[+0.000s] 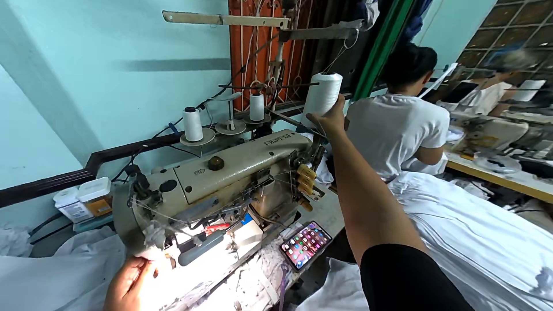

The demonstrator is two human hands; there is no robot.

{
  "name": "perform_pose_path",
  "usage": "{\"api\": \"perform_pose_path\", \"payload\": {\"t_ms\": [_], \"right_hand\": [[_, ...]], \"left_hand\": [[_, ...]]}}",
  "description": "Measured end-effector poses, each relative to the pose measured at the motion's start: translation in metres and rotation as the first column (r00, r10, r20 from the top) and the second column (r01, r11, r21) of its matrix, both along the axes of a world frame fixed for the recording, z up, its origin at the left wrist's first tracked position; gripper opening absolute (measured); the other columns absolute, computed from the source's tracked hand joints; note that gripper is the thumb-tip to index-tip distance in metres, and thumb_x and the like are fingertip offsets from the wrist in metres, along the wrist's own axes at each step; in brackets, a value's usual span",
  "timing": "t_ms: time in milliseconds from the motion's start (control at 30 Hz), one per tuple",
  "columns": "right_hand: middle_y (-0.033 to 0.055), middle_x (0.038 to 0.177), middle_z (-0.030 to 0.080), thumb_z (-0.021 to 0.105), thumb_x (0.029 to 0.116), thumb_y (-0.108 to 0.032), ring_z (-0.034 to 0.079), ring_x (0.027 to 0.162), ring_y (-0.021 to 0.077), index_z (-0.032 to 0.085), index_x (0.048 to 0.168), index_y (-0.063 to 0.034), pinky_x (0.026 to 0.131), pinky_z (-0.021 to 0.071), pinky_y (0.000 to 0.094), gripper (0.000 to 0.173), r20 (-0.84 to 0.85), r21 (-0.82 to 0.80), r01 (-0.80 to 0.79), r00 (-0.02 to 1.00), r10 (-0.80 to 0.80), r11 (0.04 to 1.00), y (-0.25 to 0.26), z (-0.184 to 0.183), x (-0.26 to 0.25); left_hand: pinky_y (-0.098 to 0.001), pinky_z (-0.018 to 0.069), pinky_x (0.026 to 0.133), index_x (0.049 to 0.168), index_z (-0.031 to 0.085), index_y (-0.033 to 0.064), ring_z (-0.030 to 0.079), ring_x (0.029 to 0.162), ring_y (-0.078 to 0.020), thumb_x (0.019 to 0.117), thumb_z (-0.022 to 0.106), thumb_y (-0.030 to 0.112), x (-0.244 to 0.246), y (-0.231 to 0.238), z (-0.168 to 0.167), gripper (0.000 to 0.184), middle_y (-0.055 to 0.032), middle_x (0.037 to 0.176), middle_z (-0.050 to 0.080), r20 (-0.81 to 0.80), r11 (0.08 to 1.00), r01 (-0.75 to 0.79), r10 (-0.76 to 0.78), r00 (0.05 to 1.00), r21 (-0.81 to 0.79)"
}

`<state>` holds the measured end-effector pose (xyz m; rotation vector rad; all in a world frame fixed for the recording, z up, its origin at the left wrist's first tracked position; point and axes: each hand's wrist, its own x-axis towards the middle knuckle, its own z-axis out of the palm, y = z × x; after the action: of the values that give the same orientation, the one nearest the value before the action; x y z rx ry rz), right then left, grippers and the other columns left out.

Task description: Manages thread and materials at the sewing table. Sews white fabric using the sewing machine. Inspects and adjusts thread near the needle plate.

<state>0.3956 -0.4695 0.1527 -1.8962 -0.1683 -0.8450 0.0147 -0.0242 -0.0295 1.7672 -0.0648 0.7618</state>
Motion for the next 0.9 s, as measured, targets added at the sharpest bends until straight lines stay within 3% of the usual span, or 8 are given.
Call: {"api": "perform_pose_path", "payload": {"t_ms": [200,533,700,833,900], "right_hand": [[0.0253,0.141,0.055,0.094,0.0679,-0.029,0.059,0.127,0.0367,0.021,0.159,-0.0081,0.104,0.0501,0.0569,0.118,-0.062,-0.053,-0.037,0.998,0.034,0.998,-0.013,0.001,0.003],[0.0303,0.141,0.054,0.094,0.0711,-0.026,0.058,0.128,0.0425,0.014,0.161,-0.0062,0.106,0.0473,0.0599,0.122,-0.119,-0.077,0.01,0.993,-0.02,0.997,-0.011,0.003,-0.002],[0.0318,0.148,0.047,0.095,0.0703,-0.027,0.052,0.134,0.043,0.01,0.163,-0.0039,0.11,0.0451,0.0582,0.127,-0.103,-0.023,0.011,0.995,-0.013,1.0,-0.01,0.001,-0.009],[0.03,0.156,0.037,0.09,0.0766,-0.035,0.047,0.139,0.0433,0.012,0.164,-0.0062,0.111,0.0446,0.0591,0.121,-0.028,-0.018,-0.01,1.0,0.009,1.0,-0.017,-0.005,-0.043],[0.0234,0.157,0.039,0.082,0.085,-0.038,0.048,0.139,0.0321,0.014,0.163,-0.0066,0.112,0.0463,0.047,0.109,0.044,0.005,-0.069,0.997,0.069,0.998,-0.019,-0.02,-0.078]], "left_hand": [[-0.0194,0.0568,0.068,0.102,0.062,0.011,0.064,0.072,0.0,0.0995,0.048,0.002,-0.001,-0.004,0.004,0.017,0.0112,0.083,0.067,-0.025,0.999,-0.017,0.016,1.0,-0.037],[-0.0219,0.0573,0.07,0.107,0.061,0.0048,0.064,0.074,-0.0015,0.1002,0.048,-0.001,-0.003,-0.001,0.003,0.015,0.0074,0.089,0.067,-0.029,0.999,0.015,-0.016,0.999,-0.041],[-0.0188,0.0557,0.067,0.103,0.063,0.0099,0.063,0.071,-0.0003,0.0989,0.049,0.003,-0.001,0.001,-0.001,0.016,0.0092,0.085,0.067,-0.021,0.998,-0.032,0.031,0.999,-0.047],[-0.0229,0.0596,0.078,0.109,0.064,0.0026,0.067,0.081,-0.0032,0.0989,0.051,0.006,0.002,0.001,0.008,0.016,0.005,0.09,0.069,0.001,0.995,-0.085,0.085,0.996,-0.046],[-0.0259,0.0594,0.084,0.111,0.063,-0.001,0.068,0.086,-0.005,0.1004,0.052,0.005,-0.002,-0.004,0.02,0.016,0.0016,0.093,0.069,-0.046,0.989,-0.12,0.116,0.992,-0.083]]}}
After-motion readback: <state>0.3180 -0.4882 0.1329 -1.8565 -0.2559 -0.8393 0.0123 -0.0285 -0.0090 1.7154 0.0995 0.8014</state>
